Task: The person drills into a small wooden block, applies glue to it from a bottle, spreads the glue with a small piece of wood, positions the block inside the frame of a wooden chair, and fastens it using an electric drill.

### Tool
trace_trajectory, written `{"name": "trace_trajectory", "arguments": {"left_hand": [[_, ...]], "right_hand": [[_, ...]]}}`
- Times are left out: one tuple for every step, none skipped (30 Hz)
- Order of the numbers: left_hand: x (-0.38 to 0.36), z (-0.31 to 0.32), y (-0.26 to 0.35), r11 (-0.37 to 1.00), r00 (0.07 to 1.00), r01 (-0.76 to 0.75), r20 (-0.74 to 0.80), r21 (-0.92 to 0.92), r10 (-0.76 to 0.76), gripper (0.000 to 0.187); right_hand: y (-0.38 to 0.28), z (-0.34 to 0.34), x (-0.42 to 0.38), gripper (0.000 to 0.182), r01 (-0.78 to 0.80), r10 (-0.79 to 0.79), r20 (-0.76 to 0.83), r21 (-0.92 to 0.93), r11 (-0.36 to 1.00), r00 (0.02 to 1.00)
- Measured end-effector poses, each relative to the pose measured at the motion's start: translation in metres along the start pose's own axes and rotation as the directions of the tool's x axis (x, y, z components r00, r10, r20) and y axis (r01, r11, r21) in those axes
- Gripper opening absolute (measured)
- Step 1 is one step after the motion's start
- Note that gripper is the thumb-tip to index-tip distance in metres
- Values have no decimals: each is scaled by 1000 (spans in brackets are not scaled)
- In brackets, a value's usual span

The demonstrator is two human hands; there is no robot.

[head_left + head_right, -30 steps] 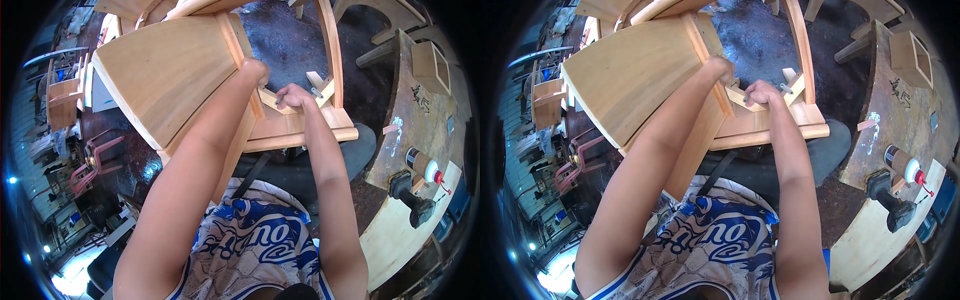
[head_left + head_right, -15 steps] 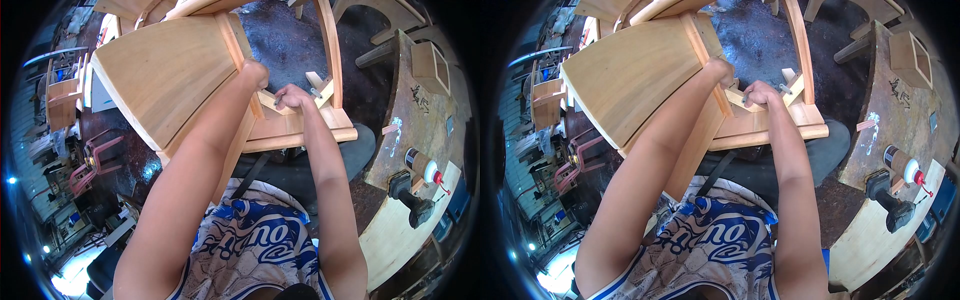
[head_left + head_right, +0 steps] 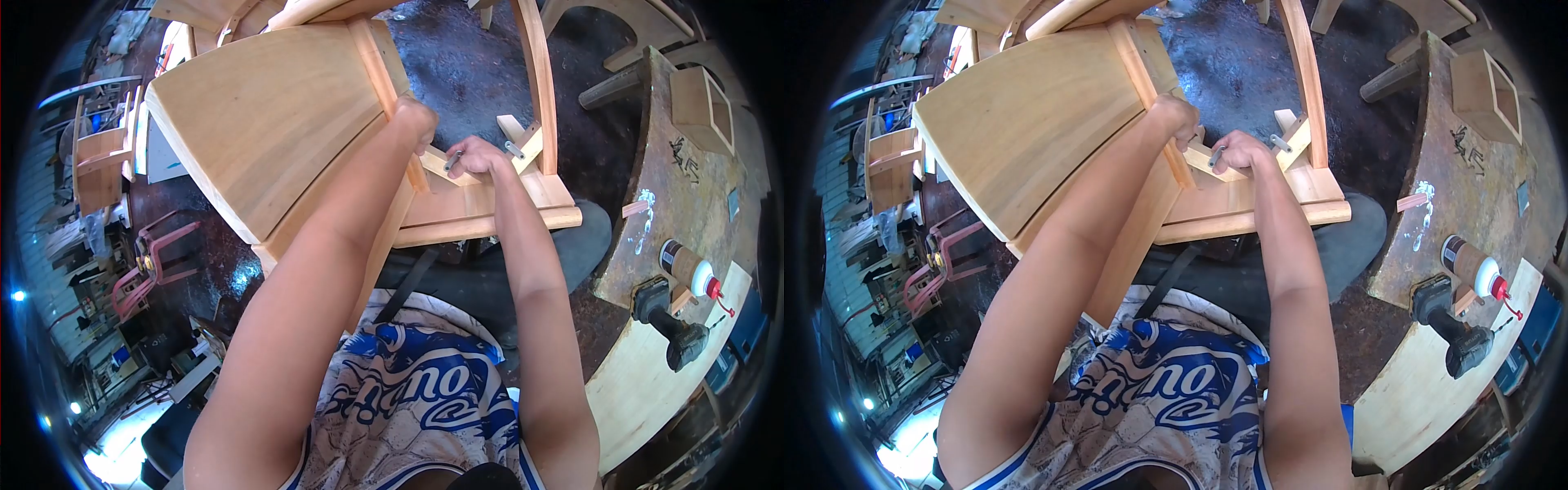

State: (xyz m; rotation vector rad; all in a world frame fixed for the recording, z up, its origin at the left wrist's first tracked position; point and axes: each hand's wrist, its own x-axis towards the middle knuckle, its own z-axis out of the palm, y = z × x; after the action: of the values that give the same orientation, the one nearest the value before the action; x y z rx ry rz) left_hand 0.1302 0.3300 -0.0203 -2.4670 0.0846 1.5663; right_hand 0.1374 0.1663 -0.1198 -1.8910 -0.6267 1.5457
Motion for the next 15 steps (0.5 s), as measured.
{"name": "trace_trajectory", "arguments": {"left_hand": [[0,0,0,1000,1000,-8,-12,2,8,53],[0,-1,0,1000,1000,-9,-14,5,9,53],[0,-1,0,1000,1000,-3,-18,17,3,54],[1,-1,0,1000,1000,4,-22,30,-4,54],[1,-1,0,999,1000,4,-22,33,-3,54],[3,0,0,999,1000,7,-15,44,-7,54],[6,1,0,998,1000,11,-9,54,-11,55],[8,1,-1,998,1000,11,-9,55,-11,55],[8,1,-1,998,1000,11,-1,55,-11,55],[8,1,-1,998,1000,11,8,55,-12,56],[9,1,-1,998,1000,11,8,55,-12,56],[9,2,-1,998,1000,4,10,57,-5,56],[8,2,-1,998,1000,-2,12,58,2,57],[8,2,-1,998,1000,-2,12,58,2,57],[8,2,0,998,1000,0,16,61,-1,57]], "right_hand": [[0,0,0,64,1,-1,-1,0,1000,1000],[0,-1,-1,65,2,-2,-2,2,1000,1000],[1,-1,-1,65,2,-2,-5,4,1000,1000],[2,1,0,60,5,-5,-31,3,1000,1000],[4,2,0,56,7,-7,-57,3,1000,998],[4,2,1,56,8,-7,-58,5,1000,998],[4,1,1,56,8,-8,-53,0,1000,999],[5,1,1,55,8,-8,-49,-5,1000,999],[5,1,1,55,8,-8,-49,-4,1000,999],[5,1,1,55,8,-8,-50,-3,1000,999],[5,1,1,54,9,-9,-51,0,1000,999],[5,2,2,54,9,-9,-51,0,1000,999],[6,3,2,53,0,1,-48,20,1000,999],[6,3,3,52,-10,12,-45,39,999,999],[7,3,3,52,-10,12,-44,39,999,999]]}}
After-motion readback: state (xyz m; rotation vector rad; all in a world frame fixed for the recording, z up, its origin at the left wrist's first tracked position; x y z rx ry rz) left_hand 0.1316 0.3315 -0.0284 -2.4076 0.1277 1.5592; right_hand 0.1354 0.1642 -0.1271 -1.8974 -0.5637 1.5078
